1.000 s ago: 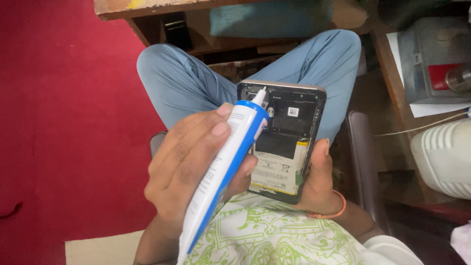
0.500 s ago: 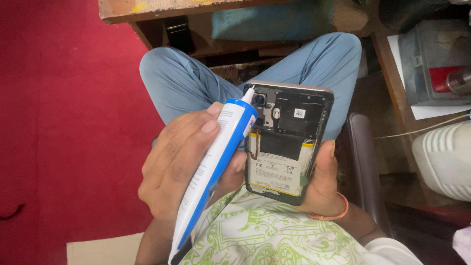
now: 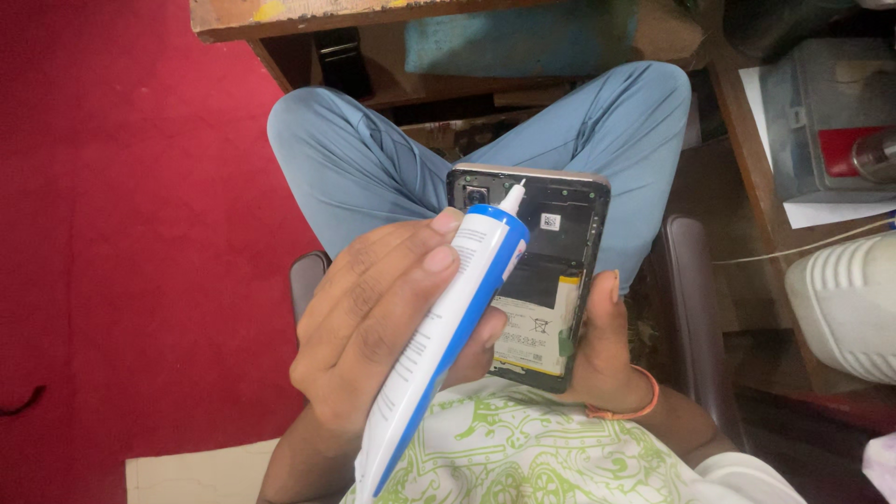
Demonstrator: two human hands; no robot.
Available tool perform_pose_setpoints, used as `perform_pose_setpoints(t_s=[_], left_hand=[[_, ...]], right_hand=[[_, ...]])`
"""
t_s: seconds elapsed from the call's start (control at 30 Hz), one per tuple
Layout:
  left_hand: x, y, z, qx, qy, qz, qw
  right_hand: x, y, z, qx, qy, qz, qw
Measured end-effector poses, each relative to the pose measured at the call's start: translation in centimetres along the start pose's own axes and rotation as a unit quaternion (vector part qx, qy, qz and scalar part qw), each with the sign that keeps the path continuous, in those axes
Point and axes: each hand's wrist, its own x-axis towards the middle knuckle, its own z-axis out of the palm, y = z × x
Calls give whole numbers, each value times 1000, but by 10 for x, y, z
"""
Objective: The person aligns and attaches a new back cover to a smartphone, then applies adhesive along the internal frame edges of the phone body. The person handles the phone and back cover by hand and uses a tube of adhesive.
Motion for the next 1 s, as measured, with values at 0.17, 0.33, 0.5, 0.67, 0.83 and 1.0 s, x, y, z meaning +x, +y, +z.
perform_pose_setpoints(t_s=[0.17,0.33,0.5,0.67,0.83,1.0], left_hand=[[1,0,1,-1,-2,9,1000],[0,2,2,0,4,-4,1000],[-4,0,-3,9,-14,-17,1000],[-9,-5,-8,2,6,-23,1000],[-10,-6,-3,-1,11,-20,1000],[-6,-5,6,2,15,28,1000]], right_hand=[[0,0,-4,-17,4,-6,1000],[1,-1,-2,-5,-5,-9,1000],[2,-3,4,-24,5,-5,1000],[4,-1,8,8,7,-18,1000],[3,2,5,29,-5,-13,999],[-2,3,-9,2,14,-2,1000]])
